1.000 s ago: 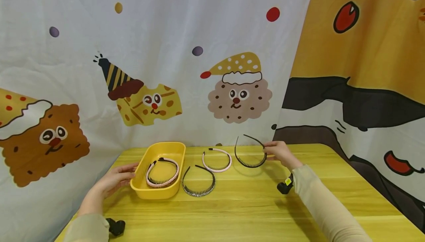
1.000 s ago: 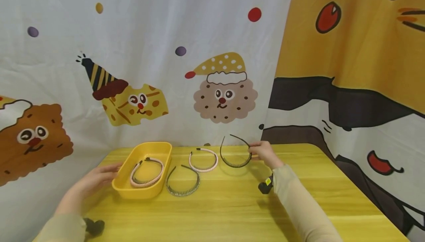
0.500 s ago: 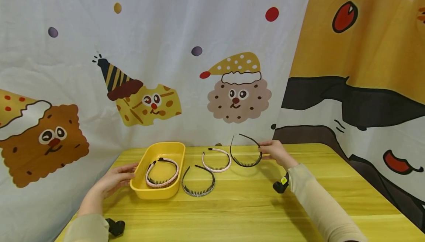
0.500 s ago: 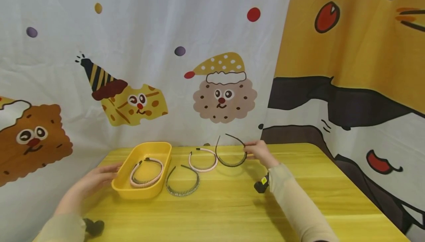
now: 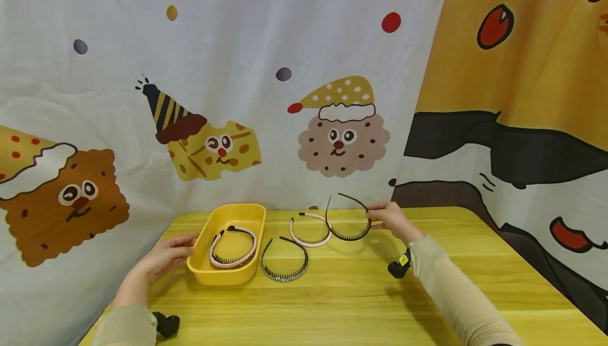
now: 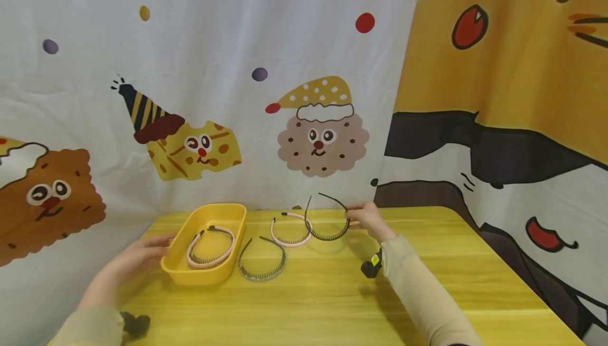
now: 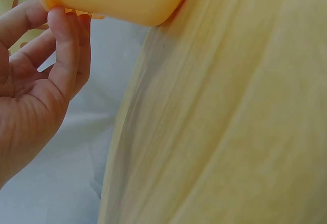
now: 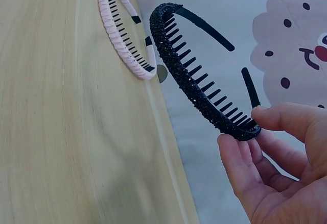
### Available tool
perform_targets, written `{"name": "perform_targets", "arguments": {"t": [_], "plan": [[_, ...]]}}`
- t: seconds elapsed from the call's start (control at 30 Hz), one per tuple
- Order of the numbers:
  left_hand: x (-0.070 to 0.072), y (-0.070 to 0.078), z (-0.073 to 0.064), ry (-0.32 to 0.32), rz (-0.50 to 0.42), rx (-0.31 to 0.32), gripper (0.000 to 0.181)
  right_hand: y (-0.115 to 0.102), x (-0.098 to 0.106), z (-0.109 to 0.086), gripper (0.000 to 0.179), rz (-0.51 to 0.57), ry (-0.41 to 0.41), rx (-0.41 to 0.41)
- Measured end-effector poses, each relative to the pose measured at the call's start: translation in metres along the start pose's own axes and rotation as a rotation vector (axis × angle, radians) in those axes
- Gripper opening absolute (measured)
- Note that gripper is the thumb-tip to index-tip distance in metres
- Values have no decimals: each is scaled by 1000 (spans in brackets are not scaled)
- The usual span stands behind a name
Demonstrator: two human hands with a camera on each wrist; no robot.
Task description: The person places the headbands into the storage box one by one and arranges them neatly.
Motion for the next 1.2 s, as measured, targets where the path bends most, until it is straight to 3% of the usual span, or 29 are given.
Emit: {"name": "perform_targets", "arguments": {"t": [0.37, 0.67, 1.2], "plan": [[0, -1, 1, 10, -9, 20, 65, 13, -7, 12, 41, 2, 14, 6], [0, 1, 1, -4, 0, -6, 65, 11, -18, 15, 44, -3, -3, 11], [3, -2, 2, 17, -4, 16, 65, 7, -34, 19, 43, 28, -9, 25]]}}
Point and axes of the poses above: each hand's wrist, its own z-axis towards the middle knuckle, its own x-axis out of the back of the hand, y = z × x, the point moved 8 cm from there along z, towards the middle knuckle, and after that the axes turned 11 degrees about z, right-handed, at the moved point
